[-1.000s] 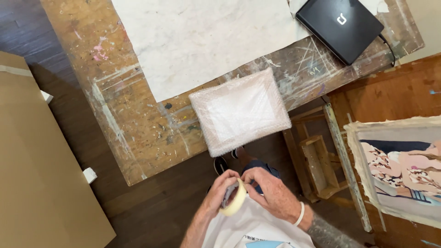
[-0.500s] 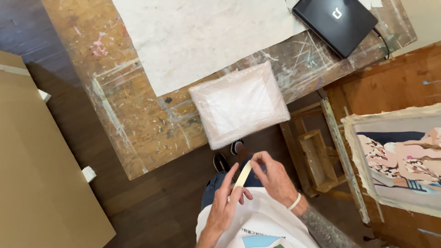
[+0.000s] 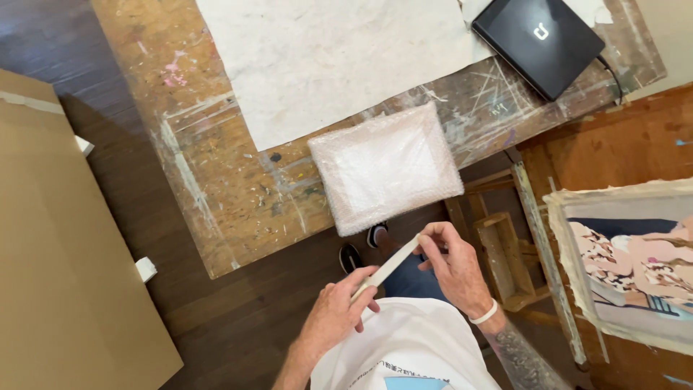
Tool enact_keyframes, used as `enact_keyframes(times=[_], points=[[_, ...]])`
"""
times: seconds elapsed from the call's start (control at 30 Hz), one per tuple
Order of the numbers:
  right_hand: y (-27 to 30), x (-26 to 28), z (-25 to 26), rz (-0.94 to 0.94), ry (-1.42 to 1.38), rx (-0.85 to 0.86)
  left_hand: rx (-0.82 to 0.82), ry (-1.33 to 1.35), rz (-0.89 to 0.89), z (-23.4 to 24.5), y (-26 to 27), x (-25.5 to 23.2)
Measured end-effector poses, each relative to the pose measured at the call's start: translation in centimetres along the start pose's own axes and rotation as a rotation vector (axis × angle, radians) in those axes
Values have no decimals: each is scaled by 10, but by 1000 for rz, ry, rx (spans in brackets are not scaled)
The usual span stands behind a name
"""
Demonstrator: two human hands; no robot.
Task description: Wrapping a framed picture in bubble wrap and securing it with tape
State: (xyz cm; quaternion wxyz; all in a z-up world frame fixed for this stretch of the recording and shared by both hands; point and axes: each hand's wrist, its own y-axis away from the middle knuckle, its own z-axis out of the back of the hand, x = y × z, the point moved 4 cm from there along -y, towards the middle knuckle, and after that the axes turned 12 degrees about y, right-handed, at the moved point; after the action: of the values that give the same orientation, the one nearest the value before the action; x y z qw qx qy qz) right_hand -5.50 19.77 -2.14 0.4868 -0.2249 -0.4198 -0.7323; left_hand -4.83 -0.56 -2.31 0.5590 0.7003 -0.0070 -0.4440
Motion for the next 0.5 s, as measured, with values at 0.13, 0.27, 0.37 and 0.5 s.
enact_keyframes(times=[0.13, 0.27, 0.37, 0.5], points=[[0, 4, 1, -63, -114, 15, -11, -8, 29, 15, -2, -5], [0, -6, -4, -80, -120, -21, -51, -114, 30, 31, -3, -6], [-13, -27, 9, -65, -320, -171, -146, -455, 73, 42, -12, 15], [-11, 19, 16, 143, -29, 41, -137, -473, -68, 42, -6, -4]])
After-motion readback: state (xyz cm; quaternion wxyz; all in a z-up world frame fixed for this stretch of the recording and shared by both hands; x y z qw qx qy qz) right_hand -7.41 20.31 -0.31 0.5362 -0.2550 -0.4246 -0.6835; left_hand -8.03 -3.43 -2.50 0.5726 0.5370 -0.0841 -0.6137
